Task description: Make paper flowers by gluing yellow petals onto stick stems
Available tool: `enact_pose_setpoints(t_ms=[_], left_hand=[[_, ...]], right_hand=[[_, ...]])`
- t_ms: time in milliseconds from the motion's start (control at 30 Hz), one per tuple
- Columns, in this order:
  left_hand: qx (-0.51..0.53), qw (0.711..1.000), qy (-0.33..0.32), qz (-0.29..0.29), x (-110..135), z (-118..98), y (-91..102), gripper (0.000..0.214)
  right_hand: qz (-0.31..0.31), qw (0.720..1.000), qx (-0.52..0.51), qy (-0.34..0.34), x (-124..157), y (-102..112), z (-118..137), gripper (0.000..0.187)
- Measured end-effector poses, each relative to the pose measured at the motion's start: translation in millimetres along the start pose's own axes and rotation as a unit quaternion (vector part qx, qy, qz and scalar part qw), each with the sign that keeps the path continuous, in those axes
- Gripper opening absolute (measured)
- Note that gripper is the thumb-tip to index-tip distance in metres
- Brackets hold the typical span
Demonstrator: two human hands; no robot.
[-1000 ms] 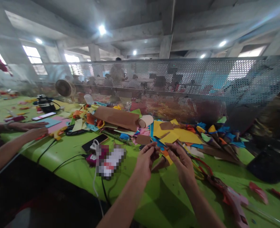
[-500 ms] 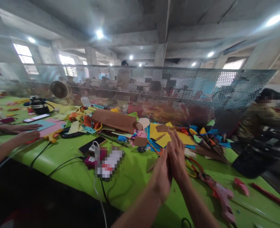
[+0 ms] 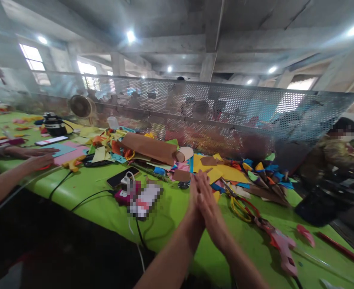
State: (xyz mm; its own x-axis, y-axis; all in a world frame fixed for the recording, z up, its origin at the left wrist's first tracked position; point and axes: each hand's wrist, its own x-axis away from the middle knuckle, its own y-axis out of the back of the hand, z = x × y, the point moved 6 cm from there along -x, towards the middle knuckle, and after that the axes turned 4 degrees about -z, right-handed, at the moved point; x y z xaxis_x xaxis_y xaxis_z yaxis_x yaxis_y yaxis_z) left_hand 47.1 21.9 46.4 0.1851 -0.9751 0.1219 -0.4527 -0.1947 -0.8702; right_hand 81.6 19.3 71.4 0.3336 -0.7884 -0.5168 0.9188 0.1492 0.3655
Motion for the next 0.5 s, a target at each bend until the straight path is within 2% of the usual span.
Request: enact_pose_setpoints(t_ms=[33, 100, 200, 300, 400, 500], left_hand=[[0.006, 1.000, -0.011, -0.006, -4.6, -3.7, 3.6, 0.046], [0.017, 1.000, -0.021, -0.010, -11.7, -6.9, 8.7, 0.042], [0.036, 0.999, -0.008, 0.000, -17.2, -6.0, 12.3, 0.036], [0.102, 0.994, 0.029, -0.016, -21.4, -5.8, 19.0, 0.048], [0.168, 0.984, 0.046, -0.037, -27.2, -10.2, 26.9, 0.052], [0.183, 0.981, 0.053, -0.024, -32.1, -16.1, 30.6, 0.049]], right_hand=[[0.037, 0.999, -0.004, 0.001, 5.8, -10.4, 2.5, 0.055], [0.047, 0.999, -0.017, -0.013, 5.2, -19.9, 0.9, 0.056], [-0.022, 0.998, -0.041, -0.043, -21.6, -14.6, -9.5, 0.059], [-0.049, 0.990, -0.114, -0.065, -48.2, -9.6, -13.1, 0.058], [-0.058, 0.980, -0.174, -0.072, -54.3, -3.6, -8.7, 0.056], [-0.038, 0.990, -0.126, -0.052, -47.6, 7.1, -7.4, 0.042]])
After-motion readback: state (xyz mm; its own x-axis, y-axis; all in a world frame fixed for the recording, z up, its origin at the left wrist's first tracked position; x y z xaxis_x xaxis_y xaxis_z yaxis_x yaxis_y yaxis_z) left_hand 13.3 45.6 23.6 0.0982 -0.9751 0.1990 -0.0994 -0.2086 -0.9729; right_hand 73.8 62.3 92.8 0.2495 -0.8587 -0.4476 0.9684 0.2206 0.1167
